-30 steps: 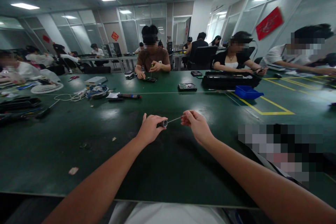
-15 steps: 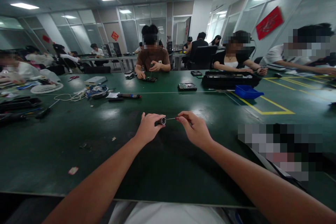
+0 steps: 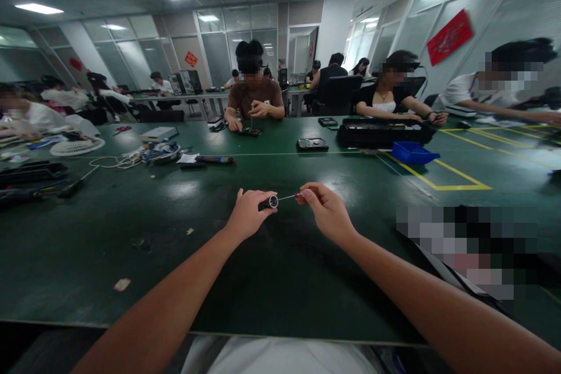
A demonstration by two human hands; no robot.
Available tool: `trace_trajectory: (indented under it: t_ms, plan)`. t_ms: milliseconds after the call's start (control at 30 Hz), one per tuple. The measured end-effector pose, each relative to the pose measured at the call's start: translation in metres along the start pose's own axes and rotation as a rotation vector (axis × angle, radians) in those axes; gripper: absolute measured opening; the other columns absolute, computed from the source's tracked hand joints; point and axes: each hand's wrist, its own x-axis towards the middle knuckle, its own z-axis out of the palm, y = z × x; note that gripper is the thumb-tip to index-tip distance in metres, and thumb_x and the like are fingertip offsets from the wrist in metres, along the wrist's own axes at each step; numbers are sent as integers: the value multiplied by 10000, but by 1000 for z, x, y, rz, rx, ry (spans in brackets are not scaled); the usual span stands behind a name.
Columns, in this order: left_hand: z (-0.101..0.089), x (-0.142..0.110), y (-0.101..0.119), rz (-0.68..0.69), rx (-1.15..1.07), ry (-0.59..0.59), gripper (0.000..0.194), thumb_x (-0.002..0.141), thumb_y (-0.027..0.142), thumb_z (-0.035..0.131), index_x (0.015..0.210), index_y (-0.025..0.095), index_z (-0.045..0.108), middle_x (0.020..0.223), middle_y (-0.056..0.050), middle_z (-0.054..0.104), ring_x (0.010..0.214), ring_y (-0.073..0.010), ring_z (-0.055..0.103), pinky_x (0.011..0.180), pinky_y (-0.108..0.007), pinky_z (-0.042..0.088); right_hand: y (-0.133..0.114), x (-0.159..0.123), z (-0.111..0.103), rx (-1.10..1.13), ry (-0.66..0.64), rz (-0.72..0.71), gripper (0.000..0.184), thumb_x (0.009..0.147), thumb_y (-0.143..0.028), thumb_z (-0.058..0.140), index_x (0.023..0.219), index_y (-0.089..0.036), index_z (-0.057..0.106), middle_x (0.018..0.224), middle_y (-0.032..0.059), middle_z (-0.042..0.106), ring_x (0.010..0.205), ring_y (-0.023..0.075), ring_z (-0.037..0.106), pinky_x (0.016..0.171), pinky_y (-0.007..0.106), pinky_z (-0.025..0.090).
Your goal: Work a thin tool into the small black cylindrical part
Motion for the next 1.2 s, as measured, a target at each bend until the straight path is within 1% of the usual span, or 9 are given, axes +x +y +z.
trace_trajectory:
  t_ms: [100,167,267,333,433,633,800,1000,1200]
  plan:
    - [0,-1,0,3,-12,6,382,842,319,685,1220,320,632,1192,-36,668,1149,-274,552,1131,-616,165,-4,-1,-1,-39,-3,0,221,895,-421,563,962,-224,638,871,45,724,826,197,693,782,358,528]
    - [0,-1,0,15,-19,8,376,837,314,693,1209,310,640,1171,-32,676,1121,-267,566,1116,-581,225,-6,-2,-2,-122,-6,6,242,894,-439,565,943,-220,658,772,30,709,725,187,677,701,335,514]
    - [0,-2,0,50,-39,2,383,819,307,718,1196,290,654,1116,-26,692,1038,-244,592,1010,-460,382,-8,-3,-5,-236,-17,-14,258,887,-452,577,923,-217,677,651,8,660,614,178,635,615,315,475]
    - [1,-2,0,62,-60,-1,393,811,296,728,1198,282,657,1089,-19,696,1005,-229,595,922,-391,432,-8,-4,-6,-264,-31,-75,222,896,-412,565,943,-223,670,711,16,676,664,186,646,638,319,475]
    - [1,-3,-2,66,-84,-2,394,814,274,725,1202,277,656,1088,-11,693,1009,-215,590,884,-352,442,-8,-6,-5,-281,-61,-157,169,912,-333,523,973,-237,648,810,18,688,733,188,645,676,319,471]
    - [3,-3,-3,69,-96,-9,397,813,275,728,1203,279,656,1091,-10,692,1017,-215,592,892,-352,441,-10,-7,-1,-408,-55,-132,275,952,-412,460,867,-236,654,653,-1,620,568,166,561,573,305,398]
    - [4,-3,-2,74,-116,-1,392,808,265,734,1193,270,661,1070,-11,693,995,-211,602,889,-343,437,-7,-7,-1,-390,-11,-146,191,936,-309,466,1063,-207,567,793,16,639,672,173,588,639,303,432]
    - [4,-3,-2,69,-116,-12,374,802,252,739,1169,269,673,1071,-9,695,1000,-213,598,886,-344,432,-6,-7,-3,-389,-137,-102,291,989,-395,370,963,-222,602,717,-2,585,629,160,572,598,287,418]
    - [3,-3,-2,63,-126,-16,390,804,253,735,1188,265,665,1090,-14,692,1016,-215,596,897,-350,432,-10,-8,-3,-399,-99,-133,197,949,-297,436,1095,-213,539,759,-6,587,670,164,573,625,288,414]
